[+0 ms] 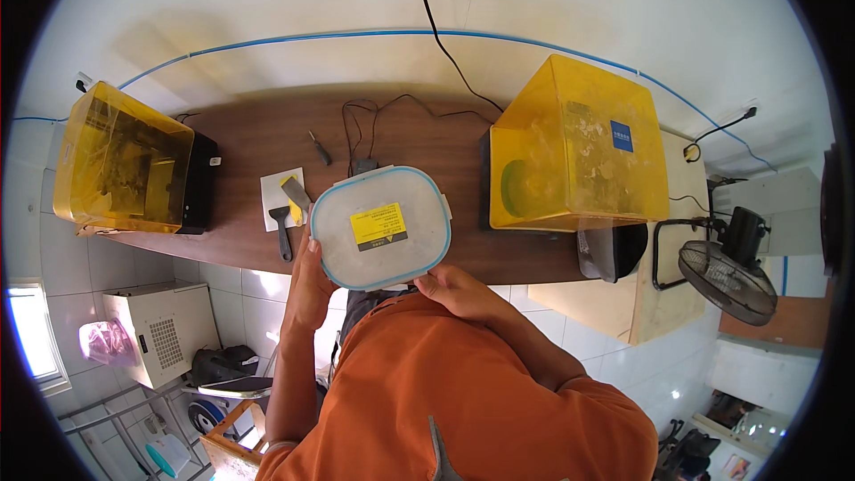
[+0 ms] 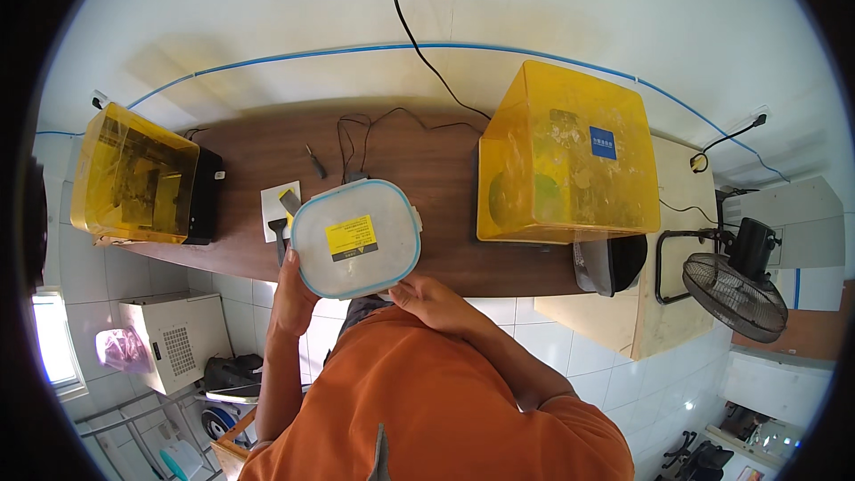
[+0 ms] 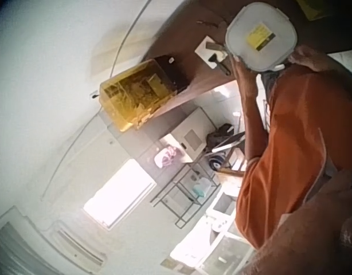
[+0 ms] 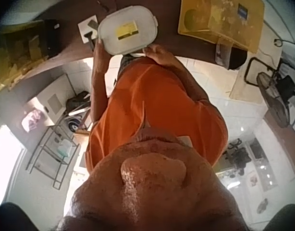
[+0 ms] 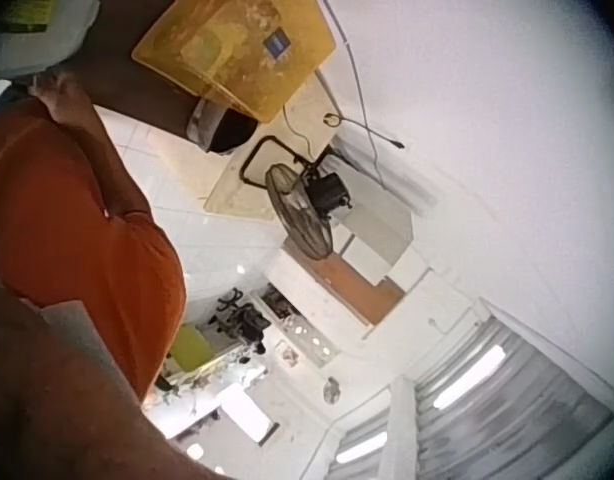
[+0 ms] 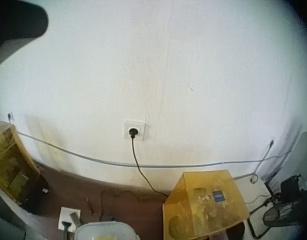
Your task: The recorder is cleaning and processing 3D printed dental models using a wash station and manual inspection.
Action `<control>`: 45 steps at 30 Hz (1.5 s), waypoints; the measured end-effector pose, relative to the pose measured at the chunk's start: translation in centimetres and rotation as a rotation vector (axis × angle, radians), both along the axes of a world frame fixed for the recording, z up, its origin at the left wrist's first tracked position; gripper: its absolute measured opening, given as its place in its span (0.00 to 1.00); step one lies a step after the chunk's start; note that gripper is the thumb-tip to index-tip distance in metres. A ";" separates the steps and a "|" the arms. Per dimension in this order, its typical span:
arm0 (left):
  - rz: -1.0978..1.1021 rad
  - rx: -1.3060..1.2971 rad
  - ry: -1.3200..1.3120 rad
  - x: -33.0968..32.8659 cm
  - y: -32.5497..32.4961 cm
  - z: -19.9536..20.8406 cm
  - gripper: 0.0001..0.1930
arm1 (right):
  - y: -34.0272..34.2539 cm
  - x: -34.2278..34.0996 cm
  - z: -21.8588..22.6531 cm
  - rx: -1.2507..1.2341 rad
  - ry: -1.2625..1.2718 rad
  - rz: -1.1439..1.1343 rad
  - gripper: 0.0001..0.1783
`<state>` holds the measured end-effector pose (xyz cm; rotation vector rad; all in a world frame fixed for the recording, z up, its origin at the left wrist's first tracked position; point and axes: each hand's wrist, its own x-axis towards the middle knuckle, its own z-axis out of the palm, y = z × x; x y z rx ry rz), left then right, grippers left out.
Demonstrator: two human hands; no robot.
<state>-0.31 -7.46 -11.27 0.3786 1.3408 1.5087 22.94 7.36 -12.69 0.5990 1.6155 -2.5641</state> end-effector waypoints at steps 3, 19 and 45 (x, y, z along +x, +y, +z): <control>-0.053 0.056 -0.161 0.3 0.2 -0.7 0.34 | -0.5 0.2 -0.1 0.029 -0.022 -0.056 0.37; 0.156 0.196 -0.180 7.9 8.4 0.5 0.41 | 3.6 -2.9 -2.5 -0.052 0.233 -0.860 0.39; 0.267 -0.200 -0.247 14.1 3.4 -10.4 0.29 | 8.5 28.9 -7.9 1.213 -0.981 -1.077 0.36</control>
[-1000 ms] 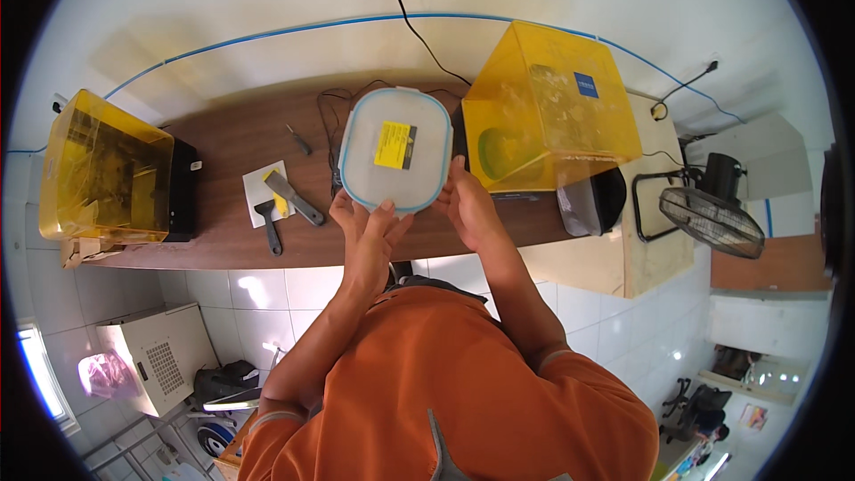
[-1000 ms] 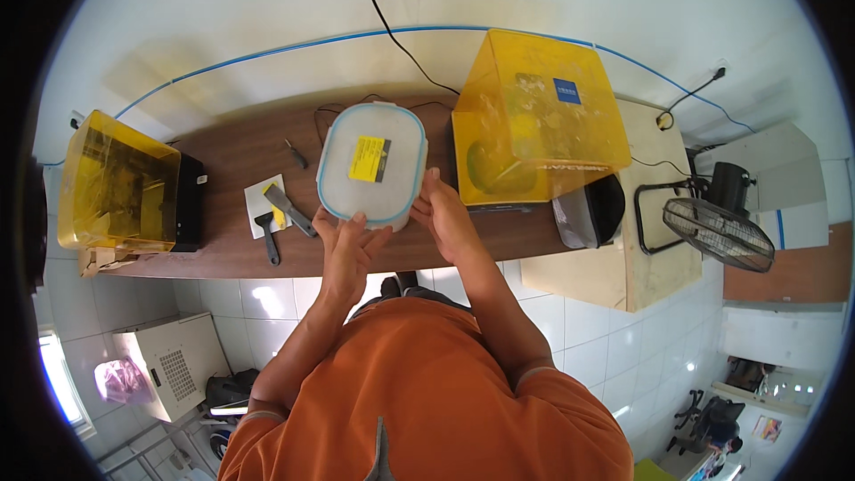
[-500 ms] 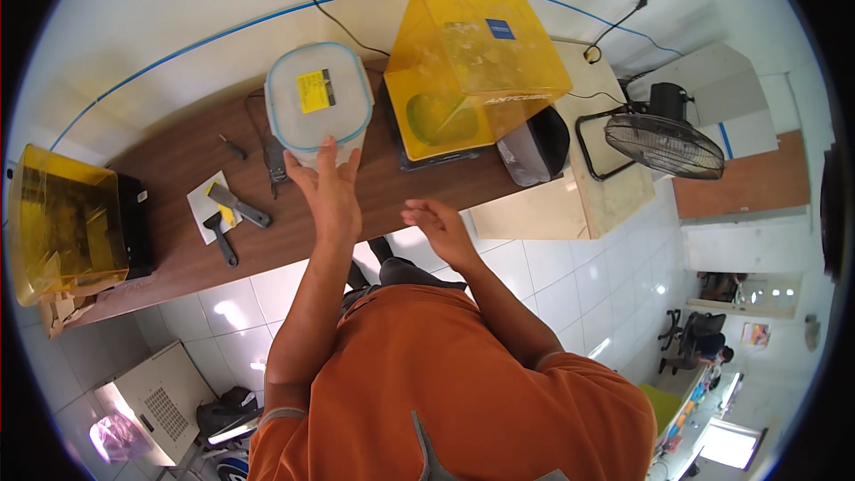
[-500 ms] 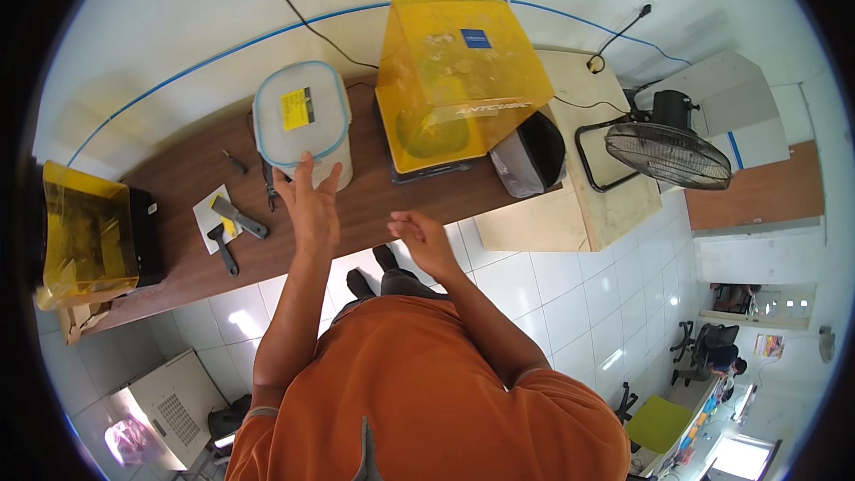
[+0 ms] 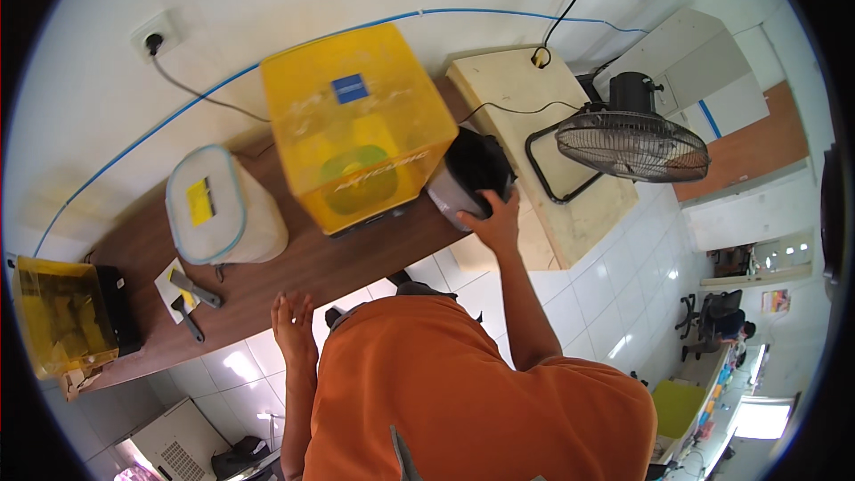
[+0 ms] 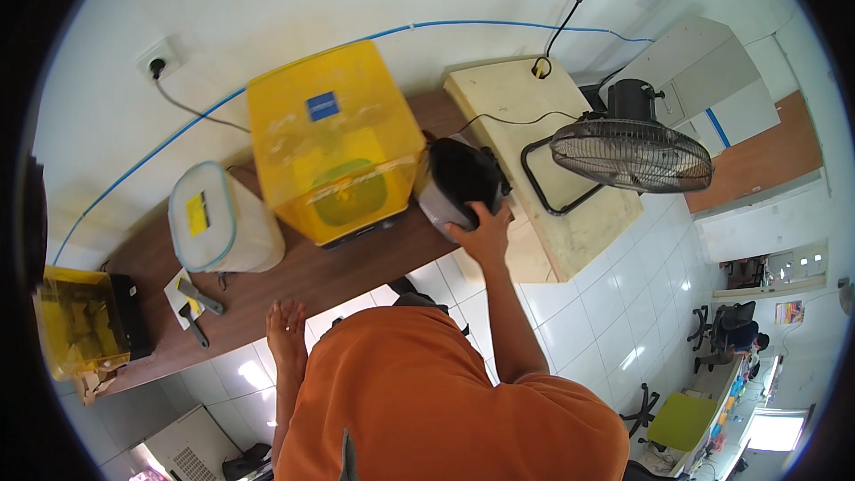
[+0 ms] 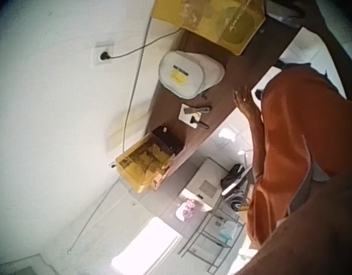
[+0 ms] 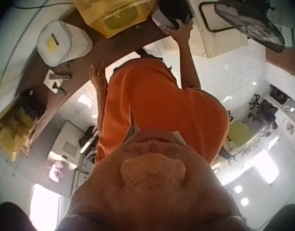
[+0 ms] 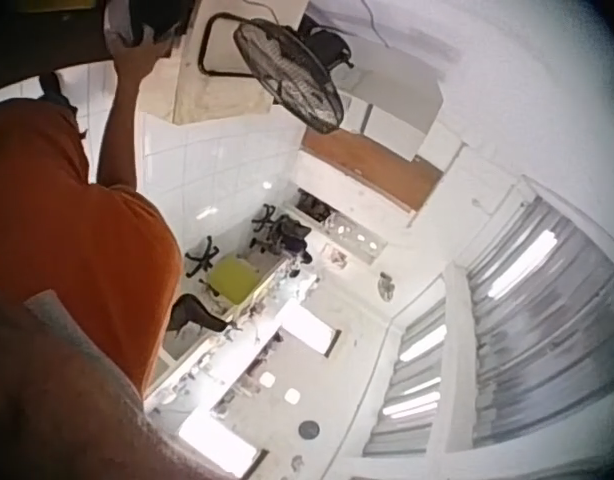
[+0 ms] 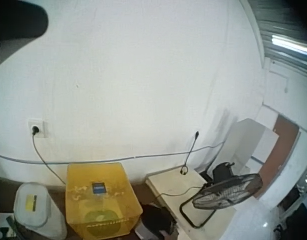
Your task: The recorder is cleaning and processing 3D printed dental models using a wash station and manual inspection.
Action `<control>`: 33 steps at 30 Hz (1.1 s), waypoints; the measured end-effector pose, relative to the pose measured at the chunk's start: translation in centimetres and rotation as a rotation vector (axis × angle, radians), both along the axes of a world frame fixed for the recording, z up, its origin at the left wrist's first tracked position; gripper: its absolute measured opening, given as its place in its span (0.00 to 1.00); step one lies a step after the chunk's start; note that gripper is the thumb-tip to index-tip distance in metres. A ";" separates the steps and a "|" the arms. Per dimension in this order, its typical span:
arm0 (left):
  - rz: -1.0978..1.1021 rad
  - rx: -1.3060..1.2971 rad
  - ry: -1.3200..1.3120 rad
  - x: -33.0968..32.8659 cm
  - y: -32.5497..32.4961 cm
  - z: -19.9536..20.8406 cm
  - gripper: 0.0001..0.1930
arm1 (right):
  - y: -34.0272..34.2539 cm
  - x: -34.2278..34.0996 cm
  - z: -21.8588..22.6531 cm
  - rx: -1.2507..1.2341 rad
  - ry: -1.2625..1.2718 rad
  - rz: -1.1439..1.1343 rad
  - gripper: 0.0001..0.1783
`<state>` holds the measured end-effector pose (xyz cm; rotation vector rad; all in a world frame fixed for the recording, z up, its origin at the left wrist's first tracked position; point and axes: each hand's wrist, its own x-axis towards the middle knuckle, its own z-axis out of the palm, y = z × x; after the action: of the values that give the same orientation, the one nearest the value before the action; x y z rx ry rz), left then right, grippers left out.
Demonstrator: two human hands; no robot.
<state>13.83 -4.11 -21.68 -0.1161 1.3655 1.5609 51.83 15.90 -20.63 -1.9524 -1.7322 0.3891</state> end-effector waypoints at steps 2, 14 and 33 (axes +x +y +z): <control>0.049 -0.038 -0.017 1.7 0.2 -1.4 0.28 | 0.4 -0.1 -0.7 0.056 -0.032 0.036 0.32; 0.061 -0.011 -0.038 8.3 6.2 -0.6 0.18 | 5.7 3.1 0.6 0.285 0.164 0.263 0.11; 0.220 -0.034 -0.009 8.8 4.3 -1.1 0.18 | 29.0 5.4 3.8 0.527 0.082 -0.397 0.27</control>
<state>22.60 0.16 -22.74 -0.3025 1.4093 1.7159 57.22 44.95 -16.81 -1.7888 -1.1941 -0.1201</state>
